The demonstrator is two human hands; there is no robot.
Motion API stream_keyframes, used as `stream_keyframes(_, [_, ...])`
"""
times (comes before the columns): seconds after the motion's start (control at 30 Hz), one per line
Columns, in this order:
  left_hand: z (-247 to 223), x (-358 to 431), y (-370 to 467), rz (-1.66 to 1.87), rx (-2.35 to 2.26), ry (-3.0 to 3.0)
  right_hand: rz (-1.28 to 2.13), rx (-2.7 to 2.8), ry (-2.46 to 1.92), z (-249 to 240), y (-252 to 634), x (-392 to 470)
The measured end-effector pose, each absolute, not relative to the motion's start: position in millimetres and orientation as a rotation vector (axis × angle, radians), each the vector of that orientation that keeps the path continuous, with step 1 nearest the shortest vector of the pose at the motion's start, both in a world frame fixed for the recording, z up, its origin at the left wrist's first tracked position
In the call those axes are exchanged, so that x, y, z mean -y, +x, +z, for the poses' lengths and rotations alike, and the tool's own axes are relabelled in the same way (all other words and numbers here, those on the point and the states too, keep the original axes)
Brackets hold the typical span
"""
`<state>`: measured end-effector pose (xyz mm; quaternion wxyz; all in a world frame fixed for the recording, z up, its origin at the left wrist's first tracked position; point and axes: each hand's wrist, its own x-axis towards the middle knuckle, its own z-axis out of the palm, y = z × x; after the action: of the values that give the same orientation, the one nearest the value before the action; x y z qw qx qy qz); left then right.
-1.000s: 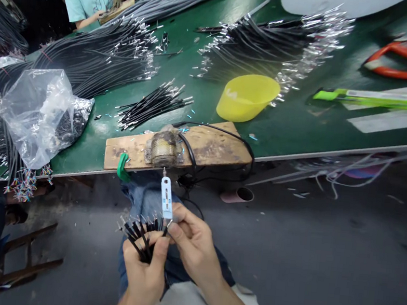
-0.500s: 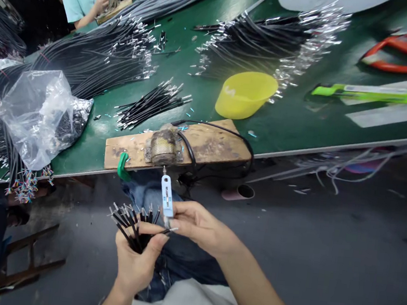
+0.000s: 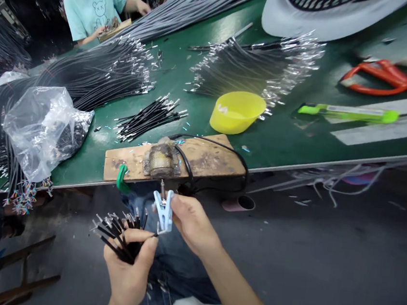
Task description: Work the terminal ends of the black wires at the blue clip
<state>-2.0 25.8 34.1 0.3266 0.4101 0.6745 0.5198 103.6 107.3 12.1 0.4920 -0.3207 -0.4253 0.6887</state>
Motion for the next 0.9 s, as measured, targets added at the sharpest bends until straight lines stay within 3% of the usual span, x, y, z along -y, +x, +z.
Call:
stream_keyframes(0.13, [21, -20, -9, 1.268, -1.780, 1.067, 1.258, 1.223, -0.735, -7, 113, -90])
stream_keyframes(0.23, [12, -13, -8, 1.258, -1.801, 1.036, 1.166, 1.329, -0.713, -14, 117, -79])
stream_keyframes(0.6, [-48, -16, -30, 1.149, -1.735, 0.962, 1.481, 1.176, -0.673, -17, 115, -65])
stream_keyframes(0.9, [-20, -2, -1, 1.101, -1.584, 0.648, 1.522, 0.838, -1.016, -14, 99, -56])
